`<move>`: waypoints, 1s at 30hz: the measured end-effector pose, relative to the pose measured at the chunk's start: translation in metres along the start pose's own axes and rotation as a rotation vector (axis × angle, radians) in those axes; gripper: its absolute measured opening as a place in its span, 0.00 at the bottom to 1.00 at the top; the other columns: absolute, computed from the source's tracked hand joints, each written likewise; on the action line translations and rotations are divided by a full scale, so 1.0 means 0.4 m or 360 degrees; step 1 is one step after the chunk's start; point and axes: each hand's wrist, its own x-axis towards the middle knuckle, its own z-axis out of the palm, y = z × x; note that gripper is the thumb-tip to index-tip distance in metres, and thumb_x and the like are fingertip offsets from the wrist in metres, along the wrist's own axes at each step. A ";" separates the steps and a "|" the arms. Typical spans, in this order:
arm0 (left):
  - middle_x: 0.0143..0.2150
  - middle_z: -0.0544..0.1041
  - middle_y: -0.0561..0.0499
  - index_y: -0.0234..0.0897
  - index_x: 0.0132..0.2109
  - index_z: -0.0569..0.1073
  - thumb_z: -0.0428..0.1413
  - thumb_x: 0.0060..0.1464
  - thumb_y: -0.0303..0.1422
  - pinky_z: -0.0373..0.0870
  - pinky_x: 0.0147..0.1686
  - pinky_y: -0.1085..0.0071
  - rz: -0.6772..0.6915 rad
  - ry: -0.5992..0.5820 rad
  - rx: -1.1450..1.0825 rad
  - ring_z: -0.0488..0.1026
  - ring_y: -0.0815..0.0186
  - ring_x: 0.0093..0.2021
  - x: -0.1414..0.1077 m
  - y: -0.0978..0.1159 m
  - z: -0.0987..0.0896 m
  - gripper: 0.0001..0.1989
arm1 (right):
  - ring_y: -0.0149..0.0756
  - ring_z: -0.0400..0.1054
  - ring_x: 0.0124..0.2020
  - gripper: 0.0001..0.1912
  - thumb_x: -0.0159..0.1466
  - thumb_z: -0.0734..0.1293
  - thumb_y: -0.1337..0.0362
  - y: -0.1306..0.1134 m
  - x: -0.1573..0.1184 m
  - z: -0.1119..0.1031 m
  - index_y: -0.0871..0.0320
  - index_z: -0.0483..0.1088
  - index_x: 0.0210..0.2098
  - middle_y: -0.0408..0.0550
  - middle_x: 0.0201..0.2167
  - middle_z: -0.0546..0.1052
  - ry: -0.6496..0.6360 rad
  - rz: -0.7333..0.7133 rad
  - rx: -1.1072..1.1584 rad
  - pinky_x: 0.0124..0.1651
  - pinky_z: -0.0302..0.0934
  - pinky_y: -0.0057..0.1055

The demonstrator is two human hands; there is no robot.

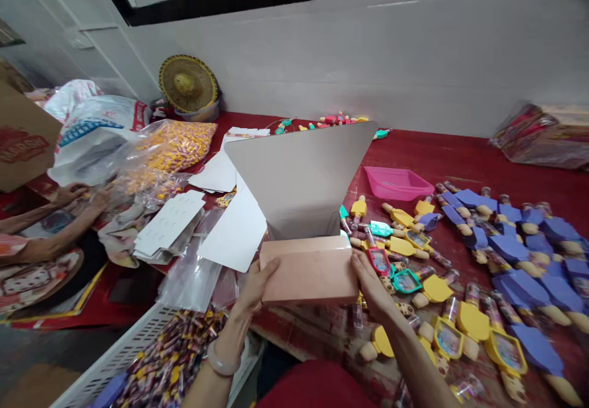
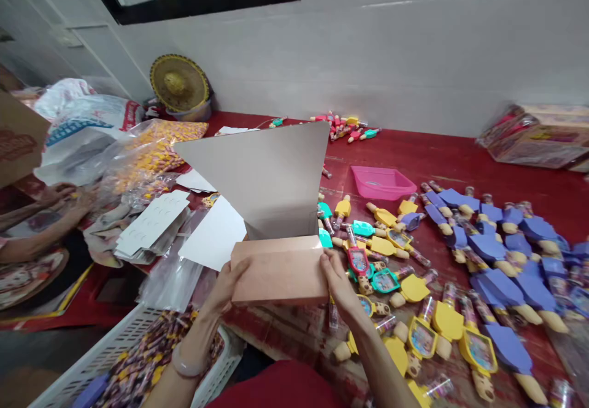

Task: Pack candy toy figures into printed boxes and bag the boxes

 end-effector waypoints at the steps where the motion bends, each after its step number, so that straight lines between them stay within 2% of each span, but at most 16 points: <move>1: 0.41 0.83 0.38 0.30 0.47 0.77 0.71 0.40 0.51 0.79 0.45 0.55 0.0003 -0.0055 0.0031 0.81 0.50 0.42 0.003 0.006 -0.011 0.34 | 0.50 0.69 0.59 0.35 0.66 0.59 0.35 -0.012 0.008 0.008 0.53 0.66 0.60 0.54 0.56 0.75 -0.0070 0.0032 0.0042 0.60 0.65 0.45; 3: 0.46 0.82 0.38 0.31 0.50 0.76 0.68 0.44 0.52 0.77 0.50 0.54 0.0121 -0.0146 0.0235 0.80 0.50 0.47 0.016 0.021 -0.034 0.33 | 0.50 0.70 0.55 0.33 0.67 0.59 0.35 -0.035 0.026 0.020 0.53 0.69 0.57 0.54 0.52 0.76 -0.0043 -0.0071 -0.0069 0.58 0.66 0.45; 6: 0.52 0.79 0.38 0.33 0.51 0.77 0.66 0.49 0.49 0.70 0.58 0.53 0.0544 -0.0077 0.0874 0.75 0.49 0.54 0.050 0.029 -0.061 0.28 | 0.52 0.64 0.59 0.34 0.65 0.60 0.34 -0.050 0.058 0.028 0.56 0.70 0.53 0.58 0.54 0.73 0.0208 -0.0454 -0.0451 0.65 0.57 0.50; 8: 0.56 0.77 0.39 0.35 0.54 0.77 0.63 0.52 0.45 0.66 0.62 0.54 0.0758 -0.0001 0.1137 0.73 0.50 0.58 0.076 0.011 -0.067 0.26 | 0.52 0.63 0.61 0.33 0.65 0.59 0.35 -0.038 0.077 0.031 0.56 0.72 0.51 0.59 0.56 0.72 0.0239 -0.0555 -0.0513 0.67 0.54 0.51; 10: 0.58 0.75 0.40 0.37 0.59 0.74 0.61 0.54 0.44 0.63 0.63 0.55 0.0842 0.0068 0.1169 0.71 0.52 0.61 0.097 -0.023 -0.064 0.28 | 0.50 0.64 0.60 0.33 0.67 0.57 0.36 -0.007 0.089 0.033 0.56 0.73 0.50 0.57 0.55 0.74 0.0171 -0.0479 -0.0429 0.66 0.55 0.48; 12: 0.56 0.76 0.41 0.36 0.58 0.75 0.60 0.54 0.47 0.66 0.61 0.57 0.0844 0.0170 0.1149 0.72 0.53 0.59 0.106 -0.061 -0.059 0.28 | 0.50 0.66 0.58 0.32 0.68 0.57 0.37 0.037 0.095 0.036 0.57 0.74 0.50 0.56 0.53 0.76 0.0185 -0.0366 -0.0350 0.65 0.56 0.47; 15: 0.45 0.80 0.43 0.37 0.45 0.79 0.52 0.59 0.51 0.72 0.51 0.59 0.0718 0.0295 0.1154 0.76 0.54 0.49 0.105 -0.099 -0.058 0.23 | 0.49 0.67 0.55 0.29 0.66 0.59 0.38 0.097 0.103 0.042 0.57 0.74 0.44 0.56 0.50 0.76 0.0320 -0.0310 -0.0329 0.62 0.58 0.45; 17: 0.36 0.80 0.45 0.38 0.35 0.77 0.48 0.61 0.53 0.72 0.46 0.61 0.0589 0.0356 0.1159 0.77 0.55 0.42 0.108 -0.110 -0.064 0.25 | 0.48 0.68 0.52 0.27 0.64 0.61 0.39 0.120 0.116 0.047 0.57 0.72 0.43 0.54 0.47 0.75 0.0416 -0.0261 -0.0303 0.58 0.61 0.42; 19: 0.32 0.78 0.47 0.38 0.32 0.74 0.50 0.59 0.53 0.72 0.42 0.61 0.0506 0.0439 0.1106 0.76 0.56 0.38 0.127 -0.118 -0.070 0.23 | 0.46 0.70 0.46 0.28 0.61 0.65 0.40 0.125 0.136 0.053 0.57 0.66 0.47 0.52 0.43 0.75 0.0529 -0.0168 -0.0300 0.53 0.64 0.41; 22: 0.34 0.78 0.48 0.38 0.38 0.71 0.57 0.53 0.50 0.73 0.40 0.61 0.0507 0.0651 0.0912 0.76 0.57 0.36 0.191 -0.134 -0.077 0.19 | 0.45 0.70 0.40 0.32 0.57 0.67 0.41 0.111 0.177 0.065 0.57 0.59 0.50 0.49 0.39 0.73 0.0639 -0.0053 -0.0431 0.48 0.65 0.40; 25: 0.37 0.77 0.47 0.36 0.45 0.68 0.58 0.53 0.45 0.74 0.39 0.60 0.0630 0.0812 0.0793 0.76 0.58 0.37 0.253 -0.154 -0.070 0.19 | 0.50 0.69 0.47 0.28 0.58 0.64 0.43 0.090 0.225 0.079 0.57 0.60 0.47 0.56 0.44 0.73 0.0641 -0.0003 -0.0630 0.52 0.63 0.41; 27: 0.45 0.75 0.42 0.34 0.51 0.66 0.60 0.52 0.43 0.74 0.47 0.55 0.0744 0.0922 0.0798 0.76 0.56 0.44 0.267 -0.163 -0.054 0.24 | 0.54 0.69 0.50 0.24 0.60 0.61 0.44 0.079 0.255 0.088 0.57 0.61 0.45 0.61 0.45 0.73 0.0588 0.0028 -0.0728 0.52 0.62 0.43; 29: 0.53 0.72 0.37 0.32 0.55 0.65 0.61 0.53 0.42 0.67 0.58 0.49 0.1016 0.1025 0.0923 0.71 0.51 0.55 0.258 -0.168 -0.026 0.28 | 0.54 0.70 0.48 0.22 0.62 0.60 0.46 0.069 0.279 0.095 0.57 0.62 0.44 0.60 0.43 0.75 0.0517 0.0026 -0.0765 0.51 0.63 0.45; 30: 0.55 0.71 0.37 0.33 0.56 0.67 0.61 0.55 0.40 0.63 0.61 0.48 0.1209 0.0970 0.1050 0.68 0.50 0.59 0.249 -0.170 -0.008 0.25 | 0.54 0.71 0.46 0.21 0.62 0.60 0.47 0.066 0.287 0.098 0.57 0.63 0.43 0.59 0.42 0.75 0.0488 0.0006 -0.0765 0.50 0.63 0.44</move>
